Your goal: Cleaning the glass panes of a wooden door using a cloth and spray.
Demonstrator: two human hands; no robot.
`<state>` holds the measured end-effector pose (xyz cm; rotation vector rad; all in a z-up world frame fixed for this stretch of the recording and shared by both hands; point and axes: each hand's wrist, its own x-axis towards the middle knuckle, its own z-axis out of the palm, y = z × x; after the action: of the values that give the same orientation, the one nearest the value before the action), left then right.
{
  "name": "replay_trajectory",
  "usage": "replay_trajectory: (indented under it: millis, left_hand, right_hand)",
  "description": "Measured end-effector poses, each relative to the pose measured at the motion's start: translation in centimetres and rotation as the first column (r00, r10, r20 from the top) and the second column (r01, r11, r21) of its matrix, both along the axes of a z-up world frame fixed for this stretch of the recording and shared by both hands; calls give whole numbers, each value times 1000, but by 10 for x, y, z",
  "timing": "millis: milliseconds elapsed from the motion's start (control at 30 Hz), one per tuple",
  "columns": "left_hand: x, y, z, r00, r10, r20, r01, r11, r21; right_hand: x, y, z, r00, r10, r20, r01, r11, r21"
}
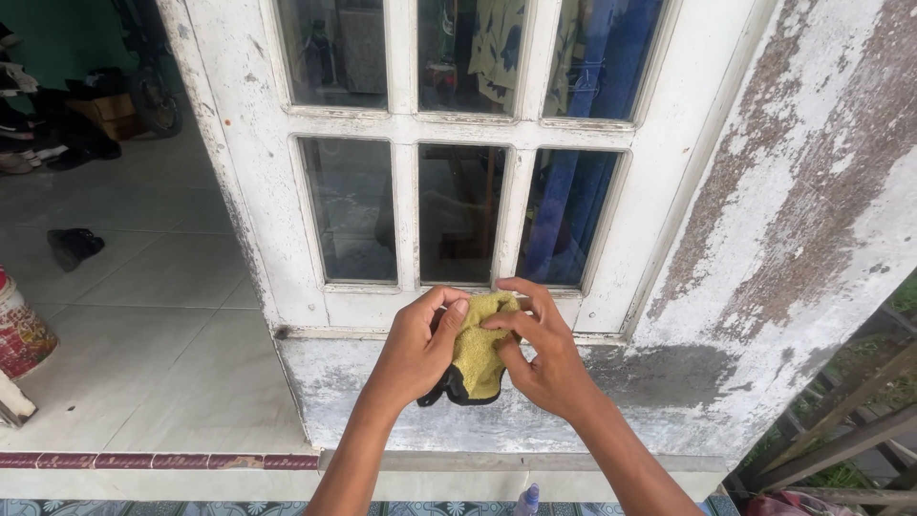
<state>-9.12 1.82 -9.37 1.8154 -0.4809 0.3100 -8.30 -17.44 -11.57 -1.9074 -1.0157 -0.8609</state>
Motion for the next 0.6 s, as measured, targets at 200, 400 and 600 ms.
replay_trajectory:
  millis: [200, 400, 600]
  left_hand:
    - [17, -6, -21, 998, 35, 60, -36, 999, 3]
    - [14, -11, -15, 968, -7, -252, 34, 994, 100]
    - [16, -6, -12, 998, 12, 66, -18, 996, 82]
  right_hand:
    - [11, -20, -13, 997, -6, -71, 2, 999, -49]
    - [19, -24, -20, 939, -225, -260, 230, 973, -11]
    - [9, -13, -3, 973, 12, -229, 37, 978, 206]
